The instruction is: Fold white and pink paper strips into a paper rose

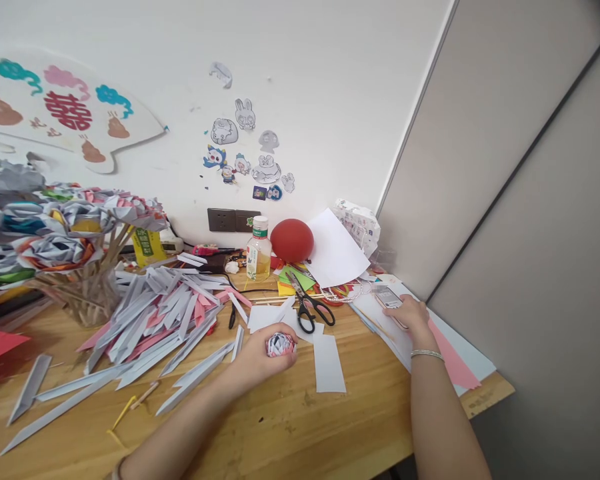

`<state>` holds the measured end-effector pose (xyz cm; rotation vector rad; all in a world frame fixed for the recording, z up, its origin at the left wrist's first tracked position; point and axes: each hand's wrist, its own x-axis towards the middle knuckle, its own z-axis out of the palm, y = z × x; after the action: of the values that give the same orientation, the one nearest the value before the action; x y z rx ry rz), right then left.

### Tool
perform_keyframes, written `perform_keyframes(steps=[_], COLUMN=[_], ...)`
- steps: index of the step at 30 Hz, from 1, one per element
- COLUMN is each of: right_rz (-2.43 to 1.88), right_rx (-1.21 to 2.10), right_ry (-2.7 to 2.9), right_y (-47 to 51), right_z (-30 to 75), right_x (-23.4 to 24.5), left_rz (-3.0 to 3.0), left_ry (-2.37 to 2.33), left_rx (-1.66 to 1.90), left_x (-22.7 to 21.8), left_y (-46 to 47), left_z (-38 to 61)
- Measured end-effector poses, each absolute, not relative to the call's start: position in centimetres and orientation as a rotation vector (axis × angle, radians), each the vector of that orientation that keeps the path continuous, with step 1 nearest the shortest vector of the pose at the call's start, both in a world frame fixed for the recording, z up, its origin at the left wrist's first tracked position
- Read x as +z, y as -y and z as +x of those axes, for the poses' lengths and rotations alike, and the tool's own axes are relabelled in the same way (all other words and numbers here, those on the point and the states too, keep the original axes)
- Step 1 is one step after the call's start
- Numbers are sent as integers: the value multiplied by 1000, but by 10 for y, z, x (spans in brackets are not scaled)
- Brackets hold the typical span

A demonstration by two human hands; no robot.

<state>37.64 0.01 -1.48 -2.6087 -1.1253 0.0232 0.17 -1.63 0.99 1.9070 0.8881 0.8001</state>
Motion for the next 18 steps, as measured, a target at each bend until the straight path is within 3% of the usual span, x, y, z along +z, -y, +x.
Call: perform_keyframes(steps=[18], right_rz=[-2545], right_rx=[-19], right_ry=[1205], right_y=[-5], right_z=[375], right_x=[-18], left_rz=[1943], left_ry=[-890], left_rx=[825], left_x=[15], left_y=[18], left_z=[3])
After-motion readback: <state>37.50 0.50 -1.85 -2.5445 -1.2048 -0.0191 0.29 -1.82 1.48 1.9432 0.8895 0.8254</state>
